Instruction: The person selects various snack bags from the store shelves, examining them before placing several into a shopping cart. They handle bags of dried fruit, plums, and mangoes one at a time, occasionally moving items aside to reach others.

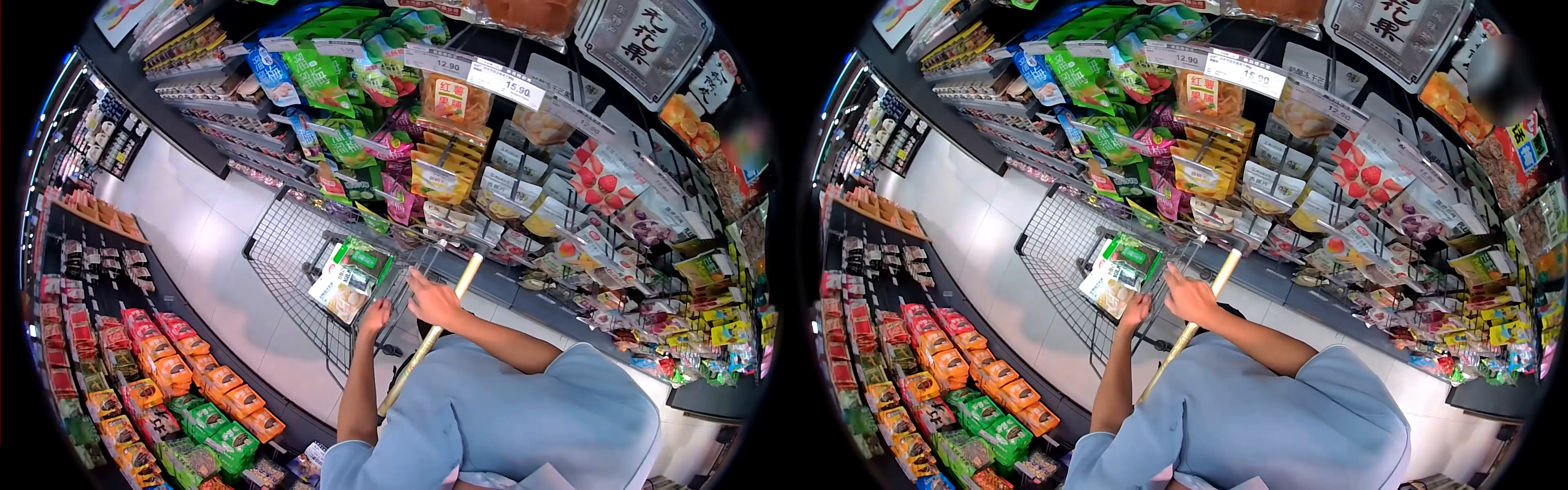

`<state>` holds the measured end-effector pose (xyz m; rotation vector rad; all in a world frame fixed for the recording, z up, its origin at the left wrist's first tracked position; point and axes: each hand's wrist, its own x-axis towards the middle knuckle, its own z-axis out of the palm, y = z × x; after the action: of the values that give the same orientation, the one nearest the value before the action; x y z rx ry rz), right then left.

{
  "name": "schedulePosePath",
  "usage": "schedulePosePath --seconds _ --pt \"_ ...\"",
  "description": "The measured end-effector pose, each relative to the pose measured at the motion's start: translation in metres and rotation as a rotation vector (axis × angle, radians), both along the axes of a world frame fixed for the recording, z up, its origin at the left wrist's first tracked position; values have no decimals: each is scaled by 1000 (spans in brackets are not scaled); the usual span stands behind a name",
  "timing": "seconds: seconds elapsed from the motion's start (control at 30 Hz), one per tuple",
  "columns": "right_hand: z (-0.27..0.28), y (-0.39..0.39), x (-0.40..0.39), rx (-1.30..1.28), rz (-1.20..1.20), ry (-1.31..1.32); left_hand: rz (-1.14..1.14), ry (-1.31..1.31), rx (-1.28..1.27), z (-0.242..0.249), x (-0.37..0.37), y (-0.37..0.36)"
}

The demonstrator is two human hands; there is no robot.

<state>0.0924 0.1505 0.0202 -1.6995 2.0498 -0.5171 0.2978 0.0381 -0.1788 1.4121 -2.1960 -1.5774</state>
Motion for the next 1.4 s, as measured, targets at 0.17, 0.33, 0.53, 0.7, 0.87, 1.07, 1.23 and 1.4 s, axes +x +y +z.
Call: schedulePosePath --seconds 0.17,0.33,0.53,0.7,0.87,1.07,1.23,1.4 --pt "-3 -34 7 4 51 -21 17 -19 35 6 15 -30" --pt "-4 -79 20 50 107 -63 104 -38 63 34 26 -69" --pt "5 -142 35 155 169 -127 141 -107 130 61 45 -128" --pt "-6 -184 42 137 206 -244 171 -86 105 70 58 -166" --pt "4 -225 44 158 247 -279 177 -99 123 64 76 -203" --pt "-1 -261 23 73 218 -148 165 -120 110 47 94 -239" --pt "-4 -277 29 169 197 -128 134 -140 106 54 91 -255" --pt "0 -294 37 166 151 -146 80 -227 20 60 89 -281"
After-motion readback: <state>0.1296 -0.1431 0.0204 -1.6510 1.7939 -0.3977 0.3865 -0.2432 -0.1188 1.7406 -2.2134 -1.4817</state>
